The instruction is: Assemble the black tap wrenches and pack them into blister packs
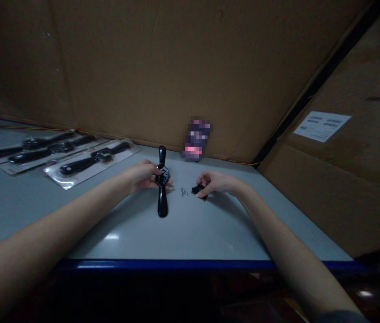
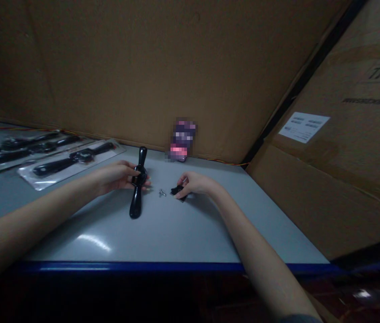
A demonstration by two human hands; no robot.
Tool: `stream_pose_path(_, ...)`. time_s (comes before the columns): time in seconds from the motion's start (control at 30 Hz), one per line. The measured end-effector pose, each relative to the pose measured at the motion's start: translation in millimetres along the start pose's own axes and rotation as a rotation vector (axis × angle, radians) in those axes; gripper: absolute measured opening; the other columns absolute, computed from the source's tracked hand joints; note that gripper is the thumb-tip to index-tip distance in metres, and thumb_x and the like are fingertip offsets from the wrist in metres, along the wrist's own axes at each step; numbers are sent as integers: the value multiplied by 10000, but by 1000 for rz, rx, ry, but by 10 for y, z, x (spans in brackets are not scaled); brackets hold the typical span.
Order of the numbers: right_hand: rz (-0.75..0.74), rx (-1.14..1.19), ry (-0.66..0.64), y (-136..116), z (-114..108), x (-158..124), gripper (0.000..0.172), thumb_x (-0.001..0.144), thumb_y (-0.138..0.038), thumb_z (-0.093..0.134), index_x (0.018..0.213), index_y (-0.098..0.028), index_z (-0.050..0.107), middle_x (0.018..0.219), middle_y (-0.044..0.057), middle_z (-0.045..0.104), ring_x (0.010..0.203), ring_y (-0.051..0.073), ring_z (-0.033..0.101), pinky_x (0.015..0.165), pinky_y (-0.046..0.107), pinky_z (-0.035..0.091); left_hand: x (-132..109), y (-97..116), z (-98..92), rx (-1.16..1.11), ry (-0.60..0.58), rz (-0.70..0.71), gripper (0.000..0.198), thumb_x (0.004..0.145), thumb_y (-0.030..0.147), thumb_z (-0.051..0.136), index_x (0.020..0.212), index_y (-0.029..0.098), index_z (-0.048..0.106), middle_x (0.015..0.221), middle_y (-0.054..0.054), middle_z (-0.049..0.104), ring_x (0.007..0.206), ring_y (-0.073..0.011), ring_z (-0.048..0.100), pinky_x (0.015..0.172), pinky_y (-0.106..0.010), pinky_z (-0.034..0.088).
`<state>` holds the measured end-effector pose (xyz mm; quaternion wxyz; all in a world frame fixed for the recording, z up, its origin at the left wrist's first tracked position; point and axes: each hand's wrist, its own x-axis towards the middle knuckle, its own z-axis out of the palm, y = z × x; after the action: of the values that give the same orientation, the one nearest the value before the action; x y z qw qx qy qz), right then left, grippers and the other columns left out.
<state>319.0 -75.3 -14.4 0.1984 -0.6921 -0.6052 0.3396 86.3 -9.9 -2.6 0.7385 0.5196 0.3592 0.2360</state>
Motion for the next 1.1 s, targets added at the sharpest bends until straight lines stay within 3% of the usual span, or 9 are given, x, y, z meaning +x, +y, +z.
stream_pose_path(0.13,-38,-24,-100,25,-12,0,247,469,-304,774,598,-166,615,506,-10,569,470,101,473,451,233,314,-6,3,5,4,18,4,197,796,-12,423,974,37,494,779,-151,657,722,-226,673,788,-450,518)
stream_pose_path(0.27,-86,51,-74,44,-42,-39,225,504,-301,765,623,-168,629,560,-4,600,509,110,502,484,242,344,-13,10,4,25,38,1,254,804,-10,420,1052,31,457,812,-160,659,704,-225,676,767,-442,528)
stream_pose_path(0.47,-252,304,270,-131,30,-116,311,586,-312,738,849,-175,647,682,18,622,605,126,549,552,259,398,-87,9,88,70,13,60,609,799,-28,417,1336,168,206,786,-84,673,660,-213,682,719,-438,536)
stream_pose_path(0.53,-307,383,269,-238,137,-138,402,594,-329,738,950,-187,615,673,2,614,584,119,546,550,259,413,-121,13,153,62,-71,67,522,810,2,420,1297,159,319,773,-81,675,698,-205,682,743,-422,533)
stream_pose_path(0.63,-356,453,241,-367,312,-163,362,627,-345,715,935,-186,609,645,-10,598,545,105,531,558,265,427,-150,8,232,67,-146,41,280,811,138,522,1088,99,529,808,-107,682,731,-198,673,766,-398,529)
stream_pose_path(0.73,-405,479,222,-425,436,-170,340,624,-334,714,909,-179,612,625,-18,579,549,107,539,564,266,430,-151,-17,251,134,-152,39,239,762,227,622,959,102,571,790,-99,684,698,-188,665,755,-394,529)
stream_pose_path(0.83,-455,466,185,-437,487,-177,352,623,-316,709,936,-187,615,743,-6,586,579,97,547,565,257,429,-139,-39,223,153,-139,37,159,750,210,641,850,120,556,678,-58,663,633,-173,656,737,-399,530)
stream_pose_path(0.97,-455,470,198,-402,385,-200,524,586,-326,734,1070,-231,556,1006,25,532,655,94,558,614,264,455,-117,-13,170,36,-103,55,97,787,173,589,774,131,503,681,-65,652,677,-204,668,755,-435,524)
stream_pose_path(1.1,-333,196,238,-208,89,-205,572,604,-388,726,1110,-223,515,998,56,535,750,143,536,649,282,447,-92,47,105,-94,-59,-27,100,803,176,529,850,88,525,868,-153,657,795,-239,672,836,-395,501)
